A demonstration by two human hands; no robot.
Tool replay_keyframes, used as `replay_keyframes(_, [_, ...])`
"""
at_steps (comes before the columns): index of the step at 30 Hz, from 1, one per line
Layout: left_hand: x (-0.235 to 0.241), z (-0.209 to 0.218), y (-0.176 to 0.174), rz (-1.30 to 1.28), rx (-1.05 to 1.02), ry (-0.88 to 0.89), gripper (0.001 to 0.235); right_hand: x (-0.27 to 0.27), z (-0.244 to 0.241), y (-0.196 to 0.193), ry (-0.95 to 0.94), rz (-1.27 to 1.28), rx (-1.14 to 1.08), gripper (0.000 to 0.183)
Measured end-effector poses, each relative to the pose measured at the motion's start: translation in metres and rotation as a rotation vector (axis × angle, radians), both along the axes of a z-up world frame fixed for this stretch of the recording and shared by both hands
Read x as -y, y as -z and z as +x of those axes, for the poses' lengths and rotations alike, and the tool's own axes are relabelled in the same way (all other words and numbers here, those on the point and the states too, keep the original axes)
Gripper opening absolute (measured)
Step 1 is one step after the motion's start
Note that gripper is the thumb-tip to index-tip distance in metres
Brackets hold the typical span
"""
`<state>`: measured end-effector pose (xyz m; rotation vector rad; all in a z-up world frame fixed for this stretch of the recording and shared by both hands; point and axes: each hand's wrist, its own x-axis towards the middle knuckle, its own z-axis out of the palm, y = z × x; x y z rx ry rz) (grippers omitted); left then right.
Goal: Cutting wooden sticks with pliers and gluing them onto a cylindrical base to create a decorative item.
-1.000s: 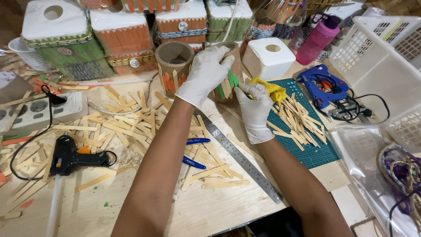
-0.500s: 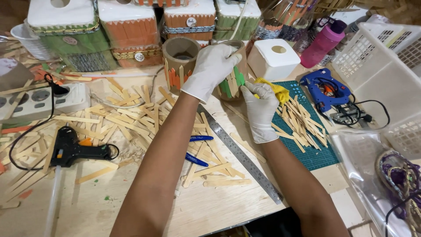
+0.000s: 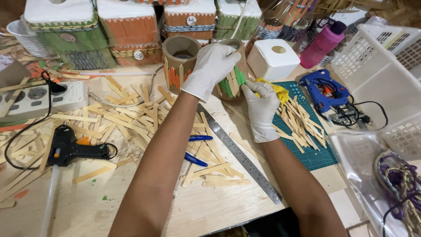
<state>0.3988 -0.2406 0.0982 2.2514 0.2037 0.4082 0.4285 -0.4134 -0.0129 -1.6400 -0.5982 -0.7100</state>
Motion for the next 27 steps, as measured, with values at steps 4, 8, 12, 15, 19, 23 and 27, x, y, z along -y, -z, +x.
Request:
replay_keyframes(4, [-0.002, 0.005, 0.006, 0.070, 0.036, 0.004, 0.041, 0.001, 0.000, 0.001, 0.008, -0.027, 0.016, 0.017])
replay_keyframes(8, [0.000, 0.004, 0.004, 0.012, 0.057, 0.008, 0.046, 0.001, 0.000, 0.000, 0.024, -0.030, -0.008, 0.018])
replay_keyframes(12, [-0.001, 0.007, 0.006, 0.051, 0.039, -0.001, 0.050, 0.003, 0.003, 0.000, 0.026, -0.062, -0.011, 0.018])
replay_keyframes(15, [0.001, 0.003, 0.002, 0.016, 0.021, -0.010, 0.053, 0.001, 0.001, -0.002, -0.008, -0.015, -0.051, 0.018])
replay_keyframes(19, [0.001, 0.006, 0.008, 0.051, -0.001, -0.003, 0.052, 0.001, 0.006, 0.002, -0.002, -0.028, -0.033, 0.018])
replay_keyframes(23, [0.001, 0.009, 0.017, -0.024, 0.113, -0.019, 0.027, -0.002, 0.008, 0.007, 0.092, -0.020, -0.093, 0.022])
replay_keyframes(27, [0.000, 0.013, 0.019, -0.015, 0.111, -0.025, 0.025, -0.002, 0.010, 0.008, 0.080, -0.004, -0.099, 0.022])
